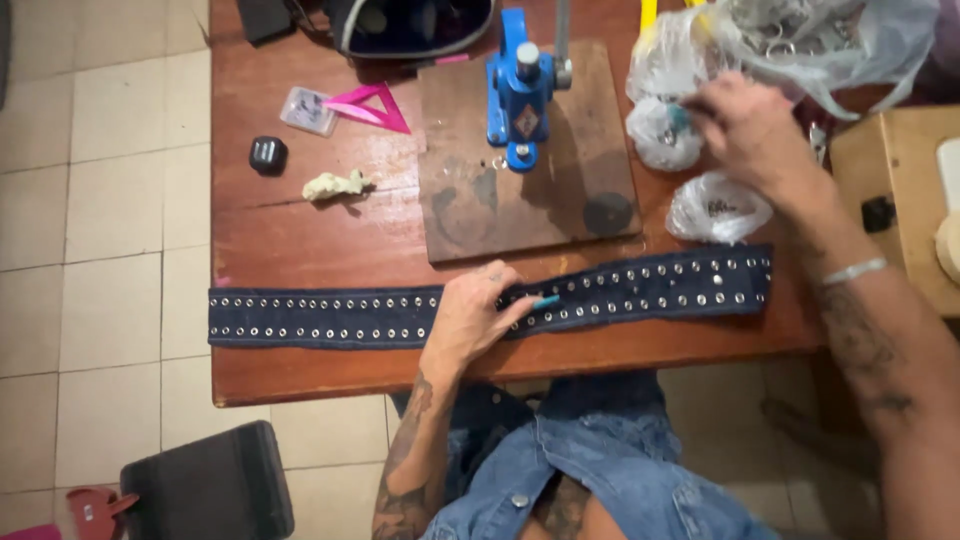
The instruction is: Attaching metal eyelets to a leather belt using a manual hand press
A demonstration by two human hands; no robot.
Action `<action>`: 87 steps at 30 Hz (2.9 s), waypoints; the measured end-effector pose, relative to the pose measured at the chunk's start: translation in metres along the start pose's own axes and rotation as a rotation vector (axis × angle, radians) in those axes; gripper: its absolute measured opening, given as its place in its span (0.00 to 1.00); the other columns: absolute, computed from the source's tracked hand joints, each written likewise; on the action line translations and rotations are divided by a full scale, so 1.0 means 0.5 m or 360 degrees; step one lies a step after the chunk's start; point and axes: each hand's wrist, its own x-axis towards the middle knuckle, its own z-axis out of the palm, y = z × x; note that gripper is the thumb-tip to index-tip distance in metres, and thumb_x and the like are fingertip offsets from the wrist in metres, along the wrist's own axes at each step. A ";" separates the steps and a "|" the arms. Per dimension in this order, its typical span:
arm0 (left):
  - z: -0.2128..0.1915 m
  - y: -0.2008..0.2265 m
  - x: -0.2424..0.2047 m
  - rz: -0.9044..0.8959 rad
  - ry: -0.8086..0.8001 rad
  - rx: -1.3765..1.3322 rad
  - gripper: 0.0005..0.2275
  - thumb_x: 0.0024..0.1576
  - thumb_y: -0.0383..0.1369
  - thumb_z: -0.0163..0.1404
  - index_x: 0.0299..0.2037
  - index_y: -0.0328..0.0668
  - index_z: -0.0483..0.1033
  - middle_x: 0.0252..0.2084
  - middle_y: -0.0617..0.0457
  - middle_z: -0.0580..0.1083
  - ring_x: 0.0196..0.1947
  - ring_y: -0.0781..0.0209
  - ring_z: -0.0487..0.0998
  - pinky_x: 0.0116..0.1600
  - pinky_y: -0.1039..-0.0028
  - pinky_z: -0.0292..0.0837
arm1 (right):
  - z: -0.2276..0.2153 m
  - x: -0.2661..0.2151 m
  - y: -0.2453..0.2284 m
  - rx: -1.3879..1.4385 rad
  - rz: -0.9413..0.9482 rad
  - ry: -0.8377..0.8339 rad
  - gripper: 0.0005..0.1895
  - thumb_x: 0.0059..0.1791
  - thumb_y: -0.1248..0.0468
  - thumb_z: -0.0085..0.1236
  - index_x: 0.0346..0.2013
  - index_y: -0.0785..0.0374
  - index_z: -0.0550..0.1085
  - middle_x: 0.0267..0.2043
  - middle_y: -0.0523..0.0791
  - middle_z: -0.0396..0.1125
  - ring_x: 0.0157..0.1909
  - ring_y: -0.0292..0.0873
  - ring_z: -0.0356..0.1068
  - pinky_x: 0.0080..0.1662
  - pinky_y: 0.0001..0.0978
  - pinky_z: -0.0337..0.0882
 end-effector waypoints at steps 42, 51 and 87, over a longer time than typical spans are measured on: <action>0.000 -0.001 0.000 -0.0027 -0.0027 0.0073 0.12 0.50 0.40 0.50 0.25 0.41 0.64 0.23 0.52 0.66 0.24 0.54 0.70 0.29 0.67 0.60 | -0.055 -0.010 -0.002 0.0347 0.0025 -0.0022 0.14 0.49 0.67 0.46 0.49 0.69 0.67 0.41 0.55 0.66 0.32 0.46 0.67 0.34 0.32 0.69; -0.002 -0.001 0.004 -0.0034 -0.0029 0.0091 0.12 0.50 0.40 0.49 0.25 0.41 0.64 0.23 0.53 0.65 0.23 0.56 0.69 0.27 0.69 0.59 | -0.016 -0.001 -0.033 0.1496 0.0428 0.0255 0.12 0.53 0.57 0.44 0.37 0.64 0.66 0.32 0.42 0.62 0.30 0.31 0.60 0.33 0.16 0.62; 0.020 0.078 0.026 0.0423 -0.0416 0.0506 0.30 0.50 0.50 0.48 0.57 0.39 0.57 0.61 0.49 0.56 0.62 0.57 0.55 0.65 0.59 0.43 | 0.089 -0.356 -0.217 0.2273 0.1091 0.0798 0.06 0.42 0.66 0.55 0.29 0.59 0.66 0.23 0.43 0.65 0.25 0.38 0.69 0.17 0.16 0.61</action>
